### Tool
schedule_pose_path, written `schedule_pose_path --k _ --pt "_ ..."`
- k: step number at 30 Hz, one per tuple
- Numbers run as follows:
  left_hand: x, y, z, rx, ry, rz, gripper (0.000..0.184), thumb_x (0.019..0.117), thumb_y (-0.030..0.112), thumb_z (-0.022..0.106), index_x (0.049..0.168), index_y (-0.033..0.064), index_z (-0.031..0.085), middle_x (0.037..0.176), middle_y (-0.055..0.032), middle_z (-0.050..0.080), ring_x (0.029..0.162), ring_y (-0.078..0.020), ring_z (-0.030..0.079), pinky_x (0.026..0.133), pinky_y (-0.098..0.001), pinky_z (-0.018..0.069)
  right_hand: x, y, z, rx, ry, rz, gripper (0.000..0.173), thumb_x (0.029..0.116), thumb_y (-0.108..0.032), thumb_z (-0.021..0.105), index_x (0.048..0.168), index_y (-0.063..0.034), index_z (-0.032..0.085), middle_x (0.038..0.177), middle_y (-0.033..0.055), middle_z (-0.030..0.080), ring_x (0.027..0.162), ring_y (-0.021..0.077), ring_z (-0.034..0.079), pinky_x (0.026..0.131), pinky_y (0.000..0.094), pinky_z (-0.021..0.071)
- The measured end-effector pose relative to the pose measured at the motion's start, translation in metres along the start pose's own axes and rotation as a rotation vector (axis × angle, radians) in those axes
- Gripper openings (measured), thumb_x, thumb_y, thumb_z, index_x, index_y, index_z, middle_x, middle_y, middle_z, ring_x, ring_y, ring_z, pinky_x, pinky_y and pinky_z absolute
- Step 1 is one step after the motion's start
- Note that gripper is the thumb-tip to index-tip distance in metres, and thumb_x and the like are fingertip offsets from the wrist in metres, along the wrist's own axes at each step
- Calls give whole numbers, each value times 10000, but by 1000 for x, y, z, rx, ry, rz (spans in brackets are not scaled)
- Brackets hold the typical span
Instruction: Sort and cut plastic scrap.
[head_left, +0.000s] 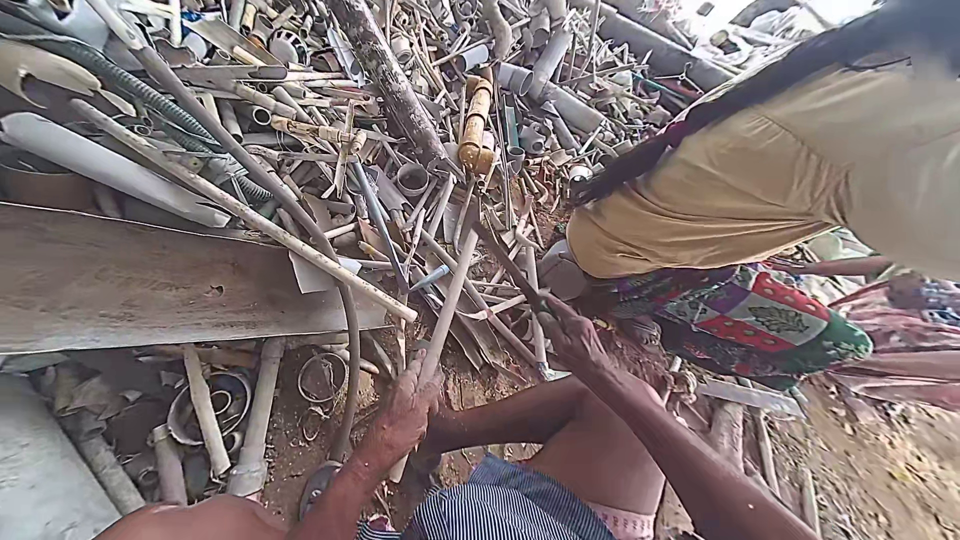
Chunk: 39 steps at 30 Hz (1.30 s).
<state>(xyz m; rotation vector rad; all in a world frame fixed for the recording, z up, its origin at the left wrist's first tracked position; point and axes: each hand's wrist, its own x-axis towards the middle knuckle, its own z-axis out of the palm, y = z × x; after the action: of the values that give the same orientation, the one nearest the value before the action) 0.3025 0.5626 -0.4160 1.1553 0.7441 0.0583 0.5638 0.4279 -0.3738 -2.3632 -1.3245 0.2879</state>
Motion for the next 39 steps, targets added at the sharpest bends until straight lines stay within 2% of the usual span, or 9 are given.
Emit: schedule_pose_path --k 5,11,16,20,23,27,31,36,39 --pt "-6 0 5 -88 -107 42 186 1058 125 495 1204 34 563 666 39 478 470 -37 424 446 -181 385 -53 -27 39 -43 -81 -399 393 1018 -277 503 1274 -35 675 864 148 721 688 287 709 592 459 571" --pt "-9 9 7 116 -13 38 396 1025 127 603 1394 -4 540 926 -73 623 614 -89 521 580 -254 468 73 50 -34 -124 5 296 405 1102 -246 434 1400 -7 566 1131 296 674 1082 440 653 967 607 463" --pt "-5 4 -1 38 32 -31 564 988 100 668 1492 15 428 805 -73 623 476 -91 534 460 -229 482 -4 -9 -15 -37 32 -95 450 1048 -258 447 1361 22 607 913 172 708 725 240 659 691 431 537" --pt "-5 2 4 55 28 -14 443 974 118 693 1358 -4 508 720 -41 607 459 -80 523 455 -223 472 -67 -39 30 -124 -143 -398 386 986 -262 523 1277 -71 691 841 144 715 677 311 714 576 472 577" --pt "-7 4 9 96 38 20 509 967 114 694 1431 7 513 768 -50 623 475 -68 513 459 -212 456 -24 -11 19 -113 -59 -222 426 1047 -277 453 1322 -13 642 844 175 708 691 333 693 623 512 557" --pt "0 1 6 180 15 7 454 1002 178 664 1407 15 541 920 -89 637 608 -111 529 589 -282 477 62 32 -39 -201 -35 260 404 1103 -251 440 1416 -26 562 1075 292 686 1027 451 667 918 623 471" --pt "-1 -7 -8 85 45 77 347 1091 197 450 1359 -11 526 767 -5 517 543 -69 461 515 -234 427 12 -14 -24 -90 41 -17 427 1059 -251 445 1363 -2 611 874 176 689 716 257 641 686 455 515" --pt "-5 -1 -8 12 -8 79 287 1053 138 530 1294 -16 553 714 3 546 492 -56 490 483 -206 453 -52 -43 35 -150 -114 -387 385 1012 -291 508 1277 -74 683 831 136 708 647 300 700 540 464 558" --pt "-8 1 -2 -85 -6 47 388 1036 81 552 1404 -29 500 684 10 542 442 -42 461 425 -181 426 7 -14 12 -215 -96 -116 396 1062 -238 454 1351 -19 616 901 213 716 779 394 708 695 564 554"
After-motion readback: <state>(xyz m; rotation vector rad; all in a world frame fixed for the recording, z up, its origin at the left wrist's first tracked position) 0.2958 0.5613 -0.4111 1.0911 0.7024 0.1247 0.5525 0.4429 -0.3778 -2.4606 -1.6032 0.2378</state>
